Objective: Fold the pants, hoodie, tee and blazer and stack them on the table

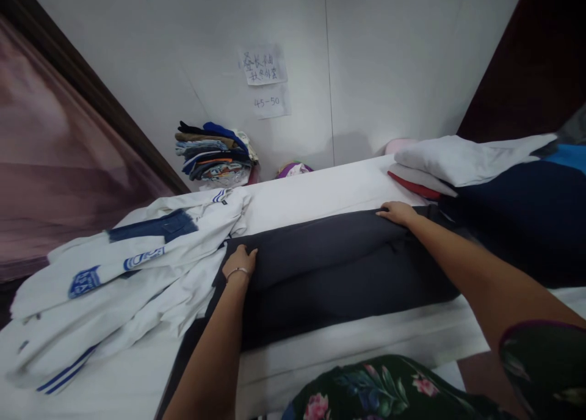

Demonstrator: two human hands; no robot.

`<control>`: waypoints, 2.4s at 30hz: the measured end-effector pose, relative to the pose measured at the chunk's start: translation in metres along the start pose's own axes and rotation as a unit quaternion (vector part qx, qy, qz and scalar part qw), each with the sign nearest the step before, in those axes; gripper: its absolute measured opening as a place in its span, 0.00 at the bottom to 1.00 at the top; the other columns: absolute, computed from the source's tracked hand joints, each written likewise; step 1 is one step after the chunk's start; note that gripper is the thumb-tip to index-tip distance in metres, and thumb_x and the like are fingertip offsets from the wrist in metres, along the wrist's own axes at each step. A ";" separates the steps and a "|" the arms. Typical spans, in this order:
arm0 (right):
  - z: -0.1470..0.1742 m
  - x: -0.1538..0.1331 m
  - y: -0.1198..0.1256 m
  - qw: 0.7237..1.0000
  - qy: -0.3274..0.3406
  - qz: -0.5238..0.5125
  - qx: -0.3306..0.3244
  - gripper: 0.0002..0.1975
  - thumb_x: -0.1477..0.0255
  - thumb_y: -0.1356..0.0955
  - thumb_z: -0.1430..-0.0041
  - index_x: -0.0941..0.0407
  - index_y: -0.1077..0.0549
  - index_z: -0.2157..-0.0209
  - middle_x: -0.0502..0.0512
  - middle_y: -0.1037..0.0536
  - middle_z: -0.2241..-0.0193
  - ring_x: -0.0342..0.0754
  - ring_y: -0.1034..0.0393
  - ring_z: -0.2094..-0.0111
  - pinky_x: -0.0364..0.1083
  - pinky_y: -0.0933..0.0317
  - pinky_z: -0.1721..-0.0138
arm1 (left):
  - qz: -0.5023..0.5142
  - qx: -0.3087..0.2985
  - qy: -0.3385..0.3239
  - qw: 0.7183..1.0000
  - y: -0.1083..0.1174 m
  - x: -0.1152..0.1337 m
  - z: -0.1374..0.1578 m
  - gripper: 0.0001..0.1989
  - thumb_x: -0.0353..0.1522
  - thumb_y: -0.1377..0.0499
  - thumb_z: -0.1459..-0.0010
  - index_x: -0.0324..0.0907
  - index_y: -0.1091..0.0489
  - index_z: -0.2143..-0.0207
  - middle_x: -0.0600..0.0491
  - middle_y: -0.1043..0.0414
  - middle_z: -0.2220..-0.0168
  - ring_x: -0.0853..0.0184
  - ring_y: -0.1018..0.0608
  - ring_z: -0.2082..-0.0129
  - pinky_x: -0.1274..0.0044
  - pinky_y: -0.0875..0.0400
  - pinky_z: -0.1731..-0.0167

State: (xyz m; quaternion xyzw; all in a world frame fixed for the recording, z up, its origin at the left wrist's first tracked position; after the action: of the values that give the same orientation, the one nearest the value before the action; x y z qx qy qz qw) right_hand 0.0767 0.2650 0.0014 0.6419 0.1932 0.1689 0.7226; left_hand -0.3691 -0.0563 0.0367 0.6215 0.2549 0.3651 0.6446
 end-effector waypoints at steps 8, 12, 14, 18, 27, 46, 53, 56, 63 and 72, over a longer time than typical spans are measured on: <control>0.005 -0.015 0.012 0.997 0.001 0.067 0.027 0.25 0.56 0.42 0.39 0.57 0.27 0.53 0.67 0.26 0.53 0.60 0.33 0.51 0.56 0.42 0.53 | -0.053 0.088 -0.285 0.953 -0.003 0.112 0.062 0.30 0.49 0.56 0.38 0.43 0.41 0.40 0.45 0.45 0.36 0.55 0.44 0.36 0.57 0.51 0.40; 0.014 -0.001 0.019 0.996 -0.022 0.083 0.032 0.26 0.54 0.42 0.40 0.56 0.27 0.52 0.67 0.26 0.53 0.63 0.34 0.50 0.63 0.49 0.49 | -0.071 -0.019 -0.257 0.964 -0.052 0.108 0.052 0.35 0.53 0.60 0.39 0.44 0.49 0.35 0.47 0.54 0.33 0.53 0.50 0.34 0.53 0.53 0.41; 0.024 0.015 0.013 0.997 -0.047 0.059 0.030 0.28 0.52 0.44 0.40 0.52 0.31 0.47 0.63 0.28 0.48 0.63 0.37 0.47 0.66 0.52 0.47 | -0.071 -0.023 -0.255 0.964 -0.058 0.104 0.047 0.36 0.53 0.61 0.39 0.45 0.51 0.35 0.49 0.56 0.33 0.54 0.52 0.34 0.53 0.54 0.40; 0.043 0.040 -0.007 0.996 -0.084 0.000 0.036 0.32 0.50 0.50 0.39 0.49 0.40 0.39 0.57 0.38 0.39 0.59 0.46 0.40 0.66 0.57 0.42 | -0.070 -0.025 -0.251 0.965 -0.055 0.102 0.047 0.35 0.52 0.61 0.39 0.45 0.51 0.35 0.50 0.56 0.33 0.55 0.53 0.34 0.54 0.55 0.40; 0.041 0.033 0.008 0.996 -0.084 -0.011 0.020 0.33 0.50 0.49 0.39 0.52 0.35 0.42 0.61 0.38 0.40 0.62 0.48 0.39 0.67 0.56 0.43 | -0.066 -0.039 -0.244 0.967 -0.050 0.105 0.050 0.34 0.51 0.60 0.39 0.45 0.51 0.35 0.50 0.57 0.33 0.56 0.53 0.33 0.54 0.56 0.39; 0.072 0.003 -0.002 0.997 -0.059 -0.052 0.001 0.30 0.53 0.49 0.37 0.49 0.39 0.39 0.57 0.47 0.35 0.58 0.57 0.35 0.67 0.59 0.41 | -0.054 -0.030 -0.211 0.975 -0.054 0.098 0.048 0.38 0.54 0.63 0.41 0.44 0.52 0.35 0.49 0.58 0.32 0.56 0.54 0.33 0.55 0.56 0.39; 0.116 -0.049 -0.011 0.994 0.039 -0.017 0.101 0.30 0.52 0.48 0.38 0.50 0.38 0.40 0.59 0.40 0.38 0.59 0.52 0.37 0.66 0.56 0.42 | -0.017 -0.033 -0.225 0.974 -0.046 0.097 0.067 0.36 0.53 0.62 0.40 0.42 0.48 0.36 0.47 0.55 0.33 0.56 0.52 0.34 0.56 0.57 0.39; 0.118 -0.043 -0.023 0.988 0.043 -0.019 0.149 0.31 0.52 0.47 0.39 0.52 0.37 0.41 0.60 0.38 0.40 0.61 0.50 0.38 0.67 0.55 0.42 | -0.008 -0.046 -0.240 0.970 -0.043 0.087 0.080 0.34 0.52 0.60 0.39 0.43 0.45 0.37 0.47 0.52 0.34 0.57 0.50 0.34 0.58 0.57 0.38; 0.131 -0.025 -0.006 0.967 0.060 -0.172 0.177 0.26 0.53 0.44 0.40 0.50 0.30 0.49 0.56 0.31 0.45 0.59 0.44 0.40 0.65 0.53 0.42 | 0.042 0.047 -0.223 0.973 -0.013 0.023 0.113 0.22 0.42 0.50 0.39 0.43 0.33 0.46 0.49 0.39 0.39 0.59 0.40 0.38 0.60 0.51 0.39; 0.256 0.029 -0.006 0.922 0.027 -0.263 0.281 0.20 0.56 0.38 0.42 0.51 0.27 0.54 0.57 0.26 0.51 0.56 0.39 0.43 0.59 0.46 0.41 | 0.134 0.127 -0.351 0.918 -0.006 -0.017 0.195 0.19 0.40 0.45 0.42 0.43 0.30 0.51 0.48 0.30 0.47 0.61 0.30 0.47 0.67 0.36 0.45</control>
State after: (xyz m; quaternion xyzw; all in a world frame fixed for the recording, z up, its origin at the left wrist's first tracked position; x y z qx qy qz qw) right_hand 0.2291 0.0578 0.0190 0.7401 0.4142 -0.0711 0.5251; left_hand -0.2261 -0.1891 0.0472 0.8145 -0.0296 0.1708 0.5537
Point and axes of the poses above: each hand's wrist, its own z-axis away from the middle knuckle, its own y-axis out of the back of the hand, x = y × z, the point moved 9 cm from there along -z, towards the middle knuckle
